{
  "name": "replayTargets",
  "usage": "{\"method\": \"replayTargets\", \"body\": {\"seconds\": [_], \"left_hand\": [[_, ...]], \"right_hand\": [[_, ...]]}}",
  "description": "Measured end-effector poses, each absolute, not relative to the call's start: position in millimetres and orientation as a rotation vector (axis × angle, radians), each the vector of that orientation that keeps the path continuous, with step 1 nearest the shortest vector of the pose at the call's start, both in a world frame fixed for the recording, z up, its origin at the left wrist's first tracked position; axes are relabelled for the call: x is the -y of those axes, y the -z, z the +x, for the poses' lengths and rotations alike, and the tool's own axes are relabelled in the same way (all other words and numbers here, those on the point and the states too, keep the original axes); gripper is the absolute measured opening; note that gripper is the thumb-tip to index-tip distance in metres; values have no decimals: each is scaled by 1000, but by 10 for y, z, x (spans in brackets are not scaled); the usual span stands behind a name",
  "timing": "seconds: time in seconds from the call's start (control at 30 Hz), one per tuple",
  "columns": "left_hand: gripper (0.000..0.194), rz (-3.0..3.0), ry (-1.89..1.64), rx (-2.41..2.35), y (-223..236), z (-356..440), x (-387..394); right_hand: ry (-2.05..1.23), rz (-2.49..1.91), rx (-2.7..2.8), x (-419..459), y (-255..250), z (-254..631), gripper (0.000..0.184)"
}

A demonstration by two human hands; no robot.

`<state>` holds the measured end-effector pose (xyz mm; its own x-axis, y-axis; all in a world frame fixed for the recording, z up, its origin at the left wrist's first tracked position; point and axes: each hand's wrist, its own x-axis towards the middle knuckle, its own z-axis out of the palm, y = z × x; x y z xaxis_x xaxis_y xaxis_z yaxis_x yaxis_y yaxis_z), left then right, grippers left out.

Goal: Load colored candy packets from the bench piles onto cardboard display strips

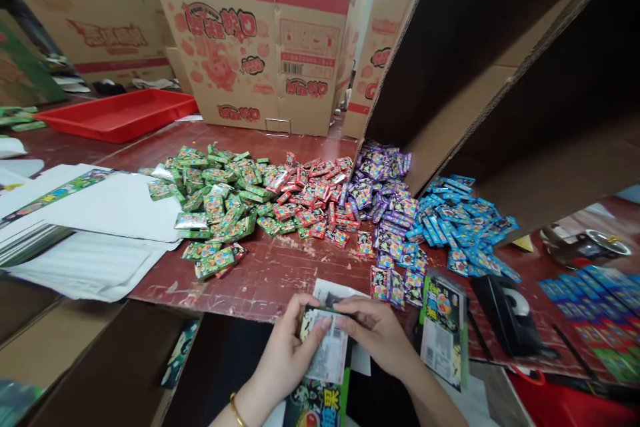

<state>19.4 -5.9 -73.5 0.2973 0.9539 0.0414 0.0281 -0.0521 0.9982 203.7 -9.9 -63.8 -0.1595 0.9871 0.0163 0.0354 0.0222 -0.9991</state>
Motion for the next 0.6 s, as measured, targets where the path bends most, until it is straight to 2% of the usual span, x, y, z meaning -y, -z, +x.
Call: {"method": "replayTargets", "body": {"seconds": [0.07, 0.13, 0.2, 0.27, 0.43, 0.53, 0.6], "left_hand": [[17, 1394, -1005, -1006, 715, 184, 50], [32, 1326, -1030, -992, 713, 210, 77], [54, 1217, -1104, -987, 748, 261, 145], [64, 1125, -1194, -1020, 815, 309, 231], [35, 1244, -1140, -1104, 922, 307, 278], [16, 1391, -1086, -1082, 901, 295, 163], [9, 1451, -1170, -1037, 881, 315, 90]], "right_hand": [[-1240, -1166, 1283, 199, 699, 1999, 24], [-1205, -1144, 1158, 277, 752, 1942, 32], [-1171, -1128, 1087, 324, 803, 1869, 30], [-1081, -1154, 1089, 339, 843, 1794, 21], [-869, -1135, 1117, 311, 877, 1649, 8], [-790, -1119, 1130, 302, 903, 1593, 8], [-771, -1143, 1080, 298, 924, 1578, 13]]}}
